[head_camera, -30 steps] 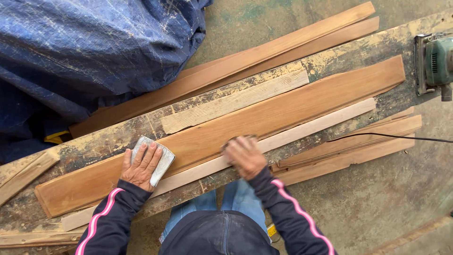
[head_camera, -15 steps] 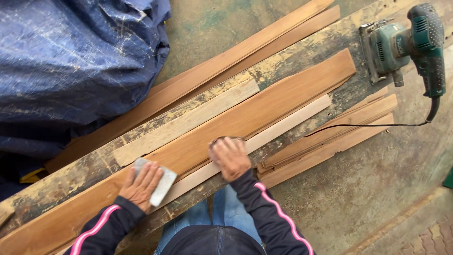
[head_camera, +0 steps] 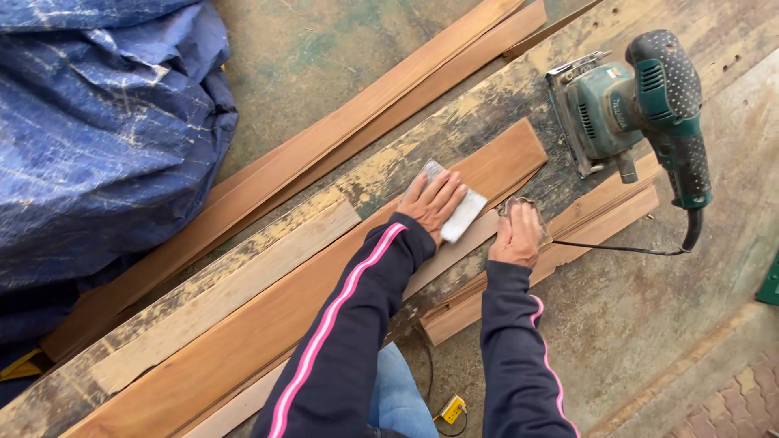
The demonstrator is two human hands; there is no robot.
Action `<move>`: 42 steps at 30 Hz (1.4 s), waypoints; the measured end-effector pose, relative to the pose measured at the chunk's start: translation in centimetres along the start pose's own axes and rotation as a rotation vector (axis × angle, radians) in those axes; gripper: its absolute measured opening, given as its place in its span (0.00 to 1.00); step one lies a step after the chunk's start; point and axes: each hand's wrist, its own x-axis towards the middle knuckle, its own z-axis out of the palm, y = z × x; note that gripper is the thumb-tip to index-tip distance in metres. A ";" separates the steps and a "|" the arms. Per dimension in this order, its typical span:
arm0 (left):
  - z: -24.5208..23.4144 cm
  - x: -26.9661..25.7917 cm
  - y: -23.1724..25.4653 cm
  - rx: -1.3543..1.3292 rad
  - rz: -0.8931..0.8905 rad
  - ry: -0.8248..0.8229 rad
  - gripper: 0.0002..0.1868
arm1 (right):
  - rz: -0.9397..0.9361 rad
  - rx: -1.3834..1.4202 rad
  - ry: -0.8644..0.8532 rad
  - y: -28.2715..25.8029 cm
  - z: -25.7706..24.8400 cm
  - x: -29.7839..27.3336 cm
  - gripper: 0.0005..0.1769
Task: Sand several long pieces of wood using a power sander and manual sandpaper.
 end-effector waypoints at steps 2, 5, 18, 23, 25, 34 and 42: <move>-0.2 0.5 -0.2 0.011 0.017 -0.026 0.38 | 0.023 0.017 -0.007 -1.6 -0.9 0.7 0.19; -3.3 -4.1 -0.2 0.024 0.065 -0.094 0.38 | 0.054 0.083 -0.046 -2.4 -2.7 1.6 0.19; 3.5 12.1 4.4 0.028 0.174 -0.102 0.38 | 0.555 0.512 0.096 -2.4 -13.1 2.5 0.20; 6.0 15.0 4.4 0.023 0.121 -0.064 0.38 | 0.545 0.454 0.100 -2.6 -16.4 2.2 0.21; 3.9 10.9 4.0 0.111 0.139 -0.056 0.38 | 0.561 0.452 0.112 -1.9 -17.0 0.9 0.21; 0.5 11.0 3.0 -0.009 0.094 -0.255 0.45 | 0.695 0.550 -0.018 0.5 -16.3 -2.2 0.18; 3.7 13.3 3.0 0.075 0.122 -0.030 0.38 | 0.406 0.424 -0.034 0.0 -14.3 4.5 0.16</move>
